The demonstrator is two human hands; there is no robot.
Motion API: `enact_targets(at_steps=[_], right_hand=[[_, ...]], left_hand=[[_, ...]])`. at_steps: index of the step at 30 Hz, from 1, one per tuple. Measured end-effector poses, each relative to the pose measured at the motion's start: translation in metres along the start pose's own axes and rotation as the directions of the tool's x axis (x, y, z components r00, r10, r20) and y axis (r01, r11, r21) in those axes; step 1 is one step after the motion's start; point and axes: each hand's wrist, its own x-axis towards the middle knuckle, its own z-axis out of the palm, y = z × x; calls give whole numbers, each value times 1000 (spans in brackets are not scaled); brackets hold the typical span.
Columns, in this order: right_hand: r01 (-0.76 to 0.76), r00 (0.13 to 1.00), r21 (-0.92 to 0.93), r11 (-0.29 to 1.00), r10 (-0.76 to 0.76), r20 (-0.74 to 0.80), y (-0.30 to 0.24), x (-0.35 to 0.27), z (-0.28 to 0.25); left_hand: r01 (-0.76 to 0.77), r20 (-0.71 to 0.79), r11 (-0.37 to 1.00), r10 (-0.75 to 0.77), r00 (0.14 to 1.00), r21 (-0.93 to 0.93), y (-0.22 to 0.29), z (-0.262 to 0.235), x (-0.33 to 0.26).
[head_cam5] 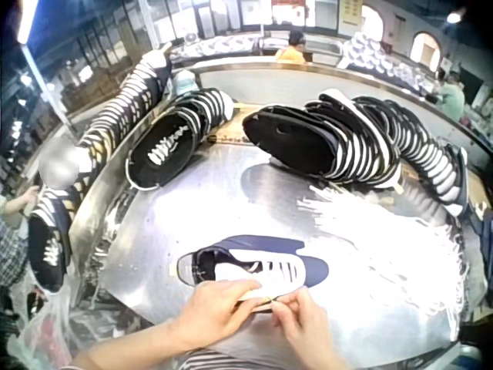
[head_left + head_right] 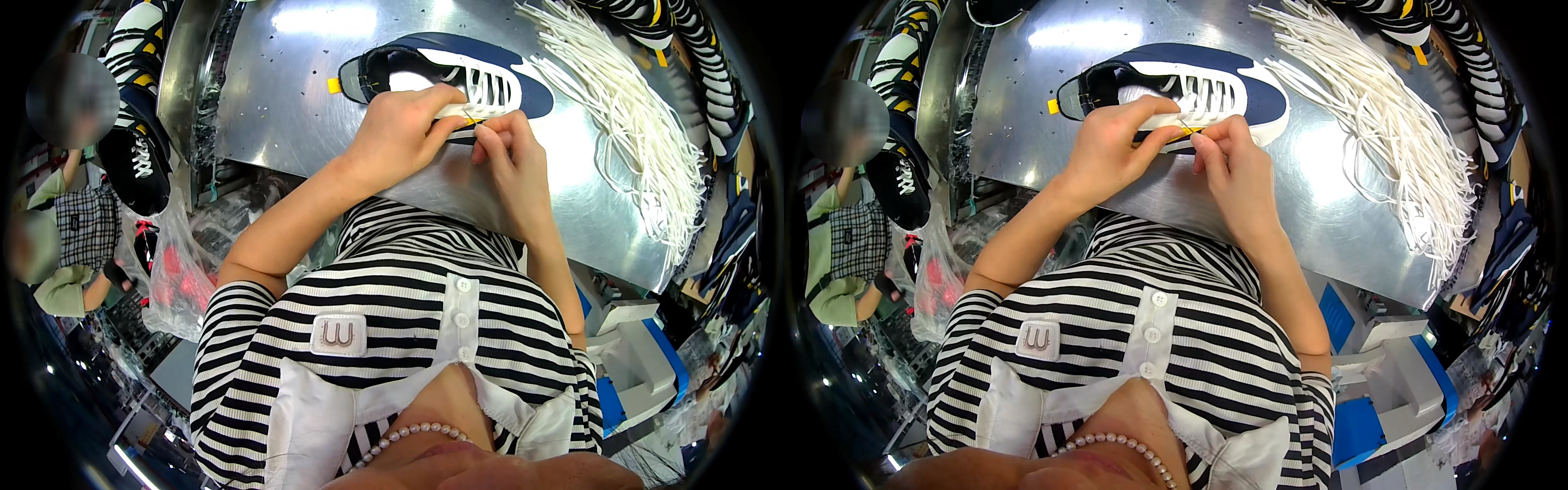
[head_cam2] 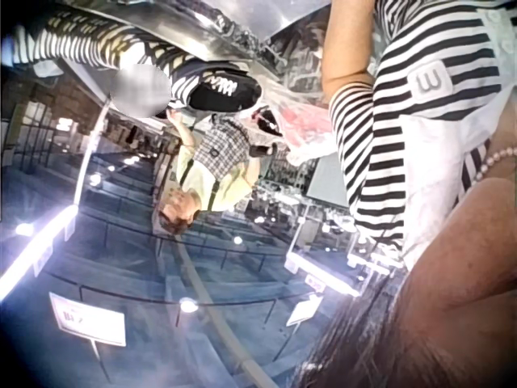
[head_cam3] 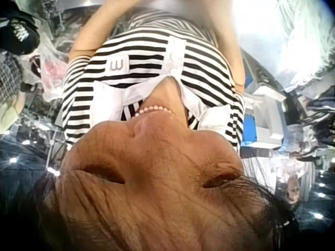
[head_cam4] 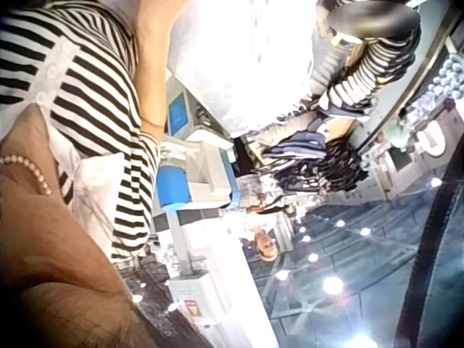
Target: The person laces shoe uppers by hand, pulling white laces through the eyelets of blue and white shoe components on a metal workbench and placing the finished pieces into a pile.
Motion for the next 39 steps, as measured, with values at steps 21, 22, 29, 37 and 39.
enact_targets(at_steps=[21,22,29,37,39], right_hand=[[350,720,-658,667,-641,-266,32,52,-10],[309,765,-635,708,-581,-277,35,52,-10],[362,839,-242,900,-428,-336,23,32,-24],[342,861,-291,893,-422,-285,10,38,-12],[307,912,-79,948,-317,-260,2,34,-10]], left_hand=[[-28,378,976,-57,924,215,-4,-18,4],[-64,419,962,-55,906,264,-7,-25,1],[-166,-387,955,254,886,248,10,-31,-84],[273,236,-54,-677,697,-961,-9,13,-103],[211,321,-244,-640,698,-946,-11,4,-85]])
